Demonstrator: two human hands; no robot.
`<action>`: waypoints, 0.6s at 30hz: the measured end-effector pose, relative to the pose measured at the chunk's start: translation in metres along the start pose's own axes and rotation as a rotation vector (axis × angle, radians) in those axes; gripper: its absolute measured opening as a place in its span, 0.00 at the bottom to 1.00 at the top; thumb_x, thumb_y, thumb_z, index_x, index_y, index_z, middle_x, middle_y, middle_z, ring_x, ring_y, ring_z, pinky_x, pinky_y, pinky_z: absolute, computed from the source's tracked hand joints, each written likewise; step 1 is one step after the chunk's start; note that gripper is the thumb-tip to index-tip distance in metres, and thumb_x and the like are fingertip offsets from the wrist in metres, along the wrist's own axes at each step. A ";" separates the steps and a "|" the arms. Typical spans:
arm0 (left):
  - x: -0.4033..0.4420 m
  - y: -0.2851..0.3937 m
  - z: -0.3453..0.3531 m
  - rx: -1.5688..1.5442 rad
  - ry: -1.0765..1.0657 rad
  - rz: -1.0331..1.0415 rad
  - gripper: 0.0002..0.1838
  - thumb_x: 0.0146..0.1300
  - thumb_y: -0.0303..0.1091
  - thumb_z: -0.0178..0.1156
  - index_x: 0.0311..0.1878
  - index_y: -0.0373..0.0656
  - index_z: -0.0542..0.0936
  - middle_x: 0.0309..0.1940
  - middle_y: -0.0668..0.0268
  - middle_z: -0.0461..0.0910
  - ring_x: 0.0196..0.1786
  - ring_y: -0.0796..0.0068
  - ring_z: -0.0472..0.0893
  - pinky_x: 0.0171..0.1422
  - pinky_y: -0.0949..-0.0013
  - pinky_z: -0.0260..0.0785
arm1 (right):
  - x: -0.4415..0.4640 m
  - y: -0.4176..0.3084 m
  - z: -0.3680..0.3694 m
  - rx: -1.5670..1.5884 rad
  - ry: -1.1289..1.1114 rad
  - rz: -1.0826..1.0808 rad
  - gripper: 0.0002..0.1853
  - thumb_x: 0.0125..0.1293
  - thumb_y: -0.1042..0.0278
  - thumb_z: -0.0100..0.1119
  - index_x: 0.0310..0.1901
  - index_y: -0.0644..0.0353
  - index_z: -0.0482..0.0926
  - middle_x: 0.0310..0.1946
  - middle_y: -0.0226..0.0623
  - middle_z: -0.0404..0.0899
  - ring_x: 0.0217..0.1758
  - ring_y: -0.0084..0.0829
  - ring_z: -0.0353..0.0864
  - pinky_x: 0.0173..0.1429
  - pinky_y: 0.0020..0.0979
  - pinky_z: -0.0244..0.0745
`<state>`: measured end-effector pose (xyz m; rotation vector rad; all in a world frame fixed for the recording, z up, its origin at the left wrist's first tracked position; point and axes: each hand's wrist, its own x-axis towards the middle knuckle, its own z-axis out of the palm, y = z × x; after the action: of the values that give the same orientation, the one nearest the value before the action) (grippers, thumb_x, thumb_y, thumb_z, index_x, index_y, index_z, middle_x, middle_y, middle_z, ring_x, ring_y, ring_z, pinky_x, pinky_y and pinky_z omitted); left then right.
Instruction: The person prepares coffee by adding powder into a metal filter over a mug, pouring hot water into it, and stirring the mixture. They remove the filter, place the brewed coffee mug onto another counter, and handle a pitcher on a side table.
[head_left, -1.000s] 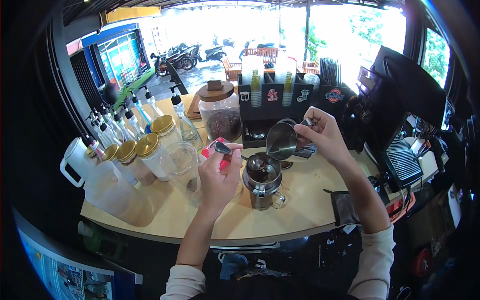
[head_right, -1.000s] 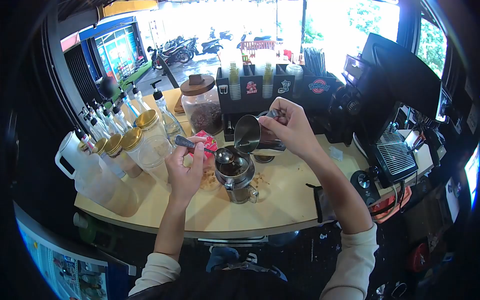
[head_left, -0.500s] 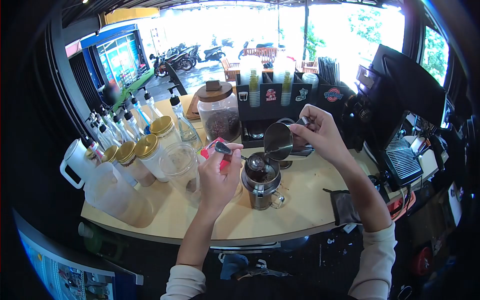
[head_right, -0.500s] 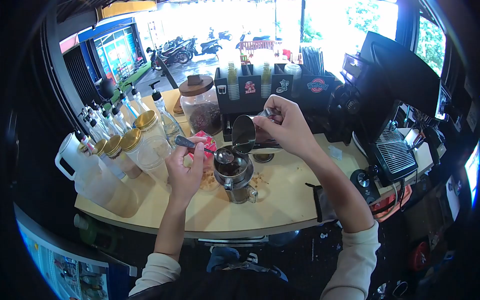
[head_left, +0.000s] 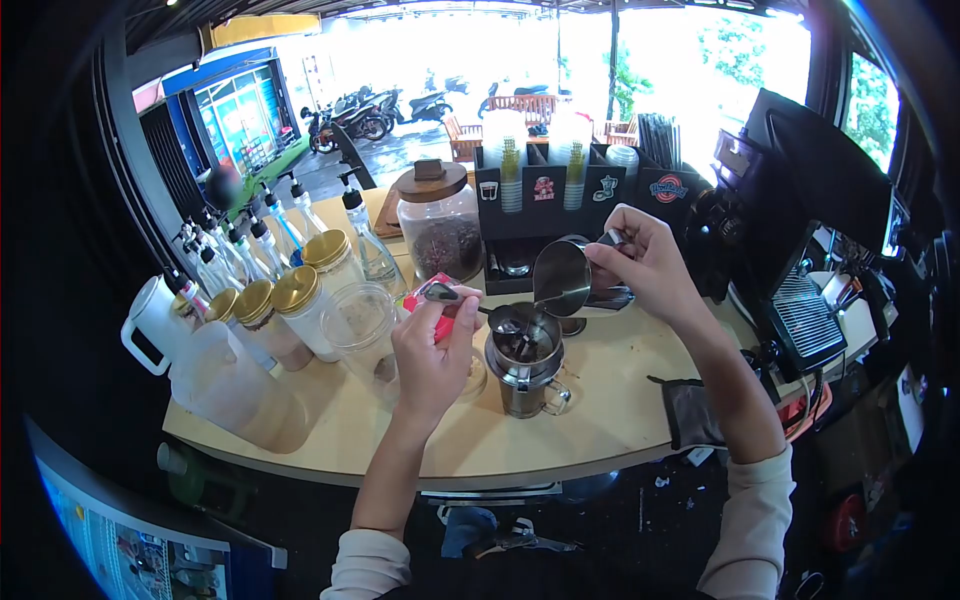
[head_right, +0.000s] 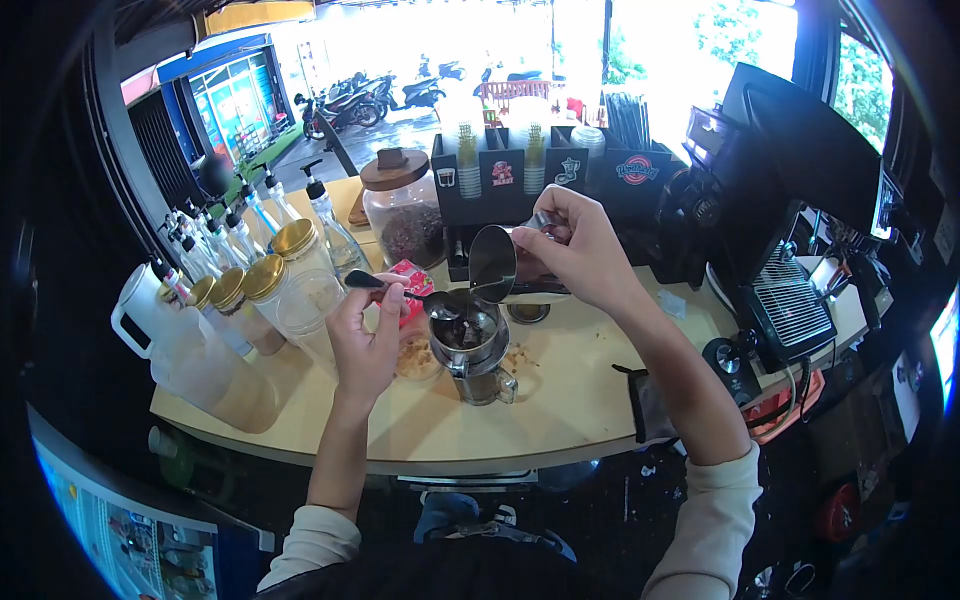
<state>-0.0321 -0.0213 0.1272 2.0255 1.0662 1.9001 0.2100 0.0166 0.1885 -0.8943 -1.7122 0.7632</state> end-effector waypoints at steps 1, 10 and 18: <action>0.000 -0.001 -0.001 -0.004 0.001 -0.010 0.05 0.66 0.28 0.59 0.39 0.36 0.80 0.27 0.62 0.82 0.28 0.75 0.83 0.32 0.73 0.74 | 0.000 -0.001 0.001 0.000 -0.001 0.000 0.14 0.60 0.75 0.63 0.27 0.59 0.64 0.22 0.19 0.63 0.25 0.07 0.58 0.26 0.17 0.56; -0.001 0.002 -0.008 -0.024 0.002 -0.083 0.08 0.68 0.30 0.58 0.40 0.33 0.80 0.29 0.63 0.81 0.33 0.81 0.78 0.39 0.73 0.72 | 0.006 -0.003 0.008 -0.037 -0.009 -0.048 0.14 0.60 0.75 0.63 0.27 0.59 0.64 0.21 0.20 0.63 0.25 0.07 0.60 0.27 0.17 0.58; -0.001 0.003 -0.011 -0.023 0.015 -0.088 0.09 0.68 0.30 0.58 0.41 0.33 0.81 0.27 0.64 0.81 0.31 0.82 0.78 0.37 0.74 0.71 | 0.010 0.000 0.010 -0.059 0.031 -0.057 0.15 0.60 0.74 0.65 0.27 0.59 0.64 0.22 0.18 0.59 0.25 0.07 0.58 0.26 0.17 0.56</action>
<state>-0.0409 -0.0274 0.1298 1.9222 1.1132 1.8773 0.1983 0.0246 0.1904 -0.8891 -1.7328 0.6608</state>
